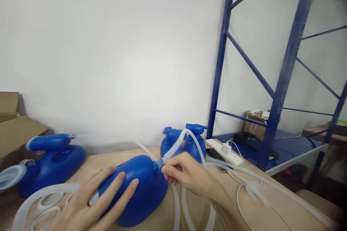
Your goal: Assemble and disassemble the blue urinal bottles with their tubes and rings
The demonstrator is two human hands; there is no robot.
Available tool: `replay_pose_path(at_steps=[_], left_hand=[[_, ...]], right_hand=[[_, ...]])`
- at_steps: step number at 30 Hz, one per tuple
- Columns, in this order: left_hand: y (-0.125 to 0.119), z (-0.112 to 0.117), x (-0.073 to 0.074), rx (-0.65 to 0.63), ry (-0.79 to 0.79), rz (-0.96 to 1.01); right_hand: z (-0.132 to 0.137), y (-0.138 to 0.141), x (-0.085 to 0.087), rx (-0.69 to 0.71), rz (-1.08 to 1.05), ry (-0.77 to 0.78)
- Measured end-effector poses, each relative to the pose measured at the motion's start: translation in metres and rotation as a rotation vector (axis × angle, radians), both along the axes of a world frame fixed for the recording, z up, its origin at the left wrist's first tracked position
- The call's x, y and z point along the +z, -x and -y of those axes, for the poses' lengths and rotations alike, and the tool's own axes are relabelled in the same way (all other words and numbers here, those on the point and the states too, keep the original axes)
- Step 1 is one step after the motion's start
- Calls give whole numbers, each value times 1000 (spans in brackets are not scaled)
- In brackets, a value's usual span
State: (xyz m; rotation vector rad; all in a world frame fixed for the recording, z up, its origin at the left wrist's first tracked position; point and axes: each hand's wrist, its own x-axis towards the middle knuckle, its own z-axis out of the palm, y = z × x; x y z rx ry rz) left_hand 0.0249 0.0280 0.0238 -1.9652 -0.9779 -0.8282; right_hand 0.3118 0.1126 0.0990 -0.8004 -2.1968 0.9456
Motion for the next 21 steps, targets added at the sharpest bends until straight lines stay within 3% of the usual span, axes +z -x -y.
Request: replay_pose_path(at_steps=[3,5,8,10,16,19,21], left_hand=[[13,-16,3,-27,51,-12],[12,-22,4,-40,95,93],[3,-25,4,-19,121,203],[0,-25,4,-4,93,182],[4,-26,6,59,-33,135],[4,-24,12,27,-36,145],[3,-22,16,15,-18,157]], right_hand=[[2,4,-3,-58,90,-389],[2,6,-6,-83,139,-621],[0,7,-11,-128,143,-766],[-3,9,-13,-142,85,-697],[-14,25,-24,-111,-242,-194],[-21,33,-36,1,-437,77],[-24,36,-43,93,-507,175]])
